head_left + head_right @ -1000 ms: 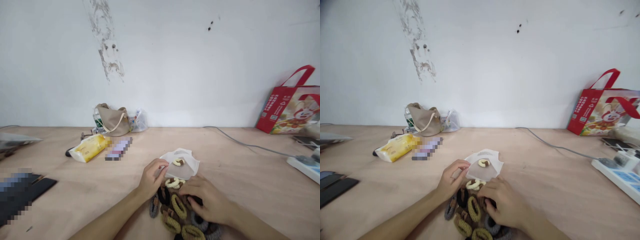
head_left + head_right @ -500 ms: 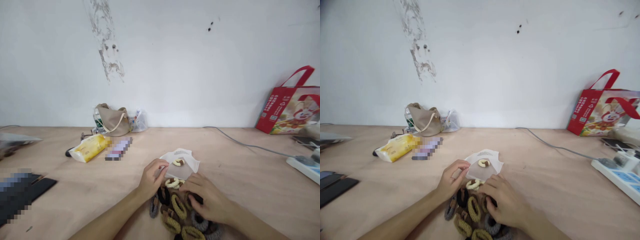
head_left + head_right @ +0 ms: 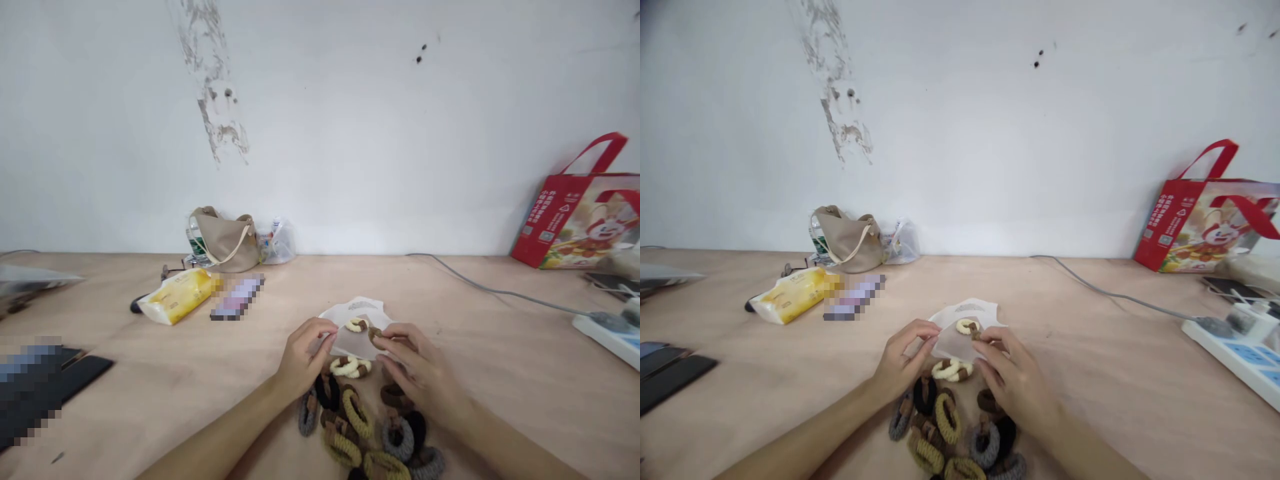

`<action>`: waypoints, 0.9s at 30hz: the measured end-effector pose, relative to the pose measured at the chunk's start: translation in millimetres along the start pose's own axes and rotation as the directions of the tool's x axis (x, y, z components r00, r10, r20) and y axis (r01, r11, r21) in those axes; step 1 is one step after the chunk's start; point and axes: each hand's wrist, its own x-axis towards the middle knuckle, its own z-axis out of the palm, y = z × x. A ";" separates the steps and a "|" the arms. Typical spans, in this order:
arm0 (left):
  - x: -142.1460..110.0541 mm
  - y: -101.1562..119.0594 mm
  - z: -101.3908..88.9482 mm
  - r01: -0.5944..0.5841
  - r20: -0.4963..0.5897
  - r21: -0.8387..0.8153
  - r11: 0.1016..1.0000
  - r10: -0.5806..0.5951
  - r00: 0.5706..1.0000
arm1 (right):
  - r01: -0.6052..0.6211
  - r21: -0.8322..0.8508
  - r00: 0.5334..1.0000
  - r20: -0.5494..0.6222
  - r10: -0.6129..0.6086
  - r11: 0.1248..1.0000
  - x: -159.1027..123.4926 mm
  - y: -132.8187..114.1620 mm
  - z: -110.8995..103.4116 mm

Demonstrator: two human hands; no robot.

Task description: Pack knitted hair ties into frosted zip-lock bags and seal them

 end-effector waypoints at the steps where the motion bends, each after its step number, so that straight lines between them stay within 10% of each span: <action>1: 0.0 0.1 -0.1 -0.001 -0.001 0.000 1.000 0.001 1.000 | 0.004 -0.006 1.000 0.015 -0.004 1.000 0.1 0.2 0.7; 9: -0.9 -1.2 1.4 -0.009 -0.006 -0.001 1.000 0.009 1.000 | 0.065 0.027 0.977 0.203 -0.069 0.998 2.9 -7.1 -10.4; 16: 0.8 1.6 0.2 -0.011 -0.003 0.005 1.000 0.011 1.000 | 0.032 0.163 0.857 0.503 -0.111 0.986 11.7 -26.0 -13.8; 27: -0.6 1.3 0.4 0.011 0.012 0.024 1.000 -0.012 1.000 | -0.048 0.049 0.845 0.535 0.014 0.998 13.6 -31.3 -11.3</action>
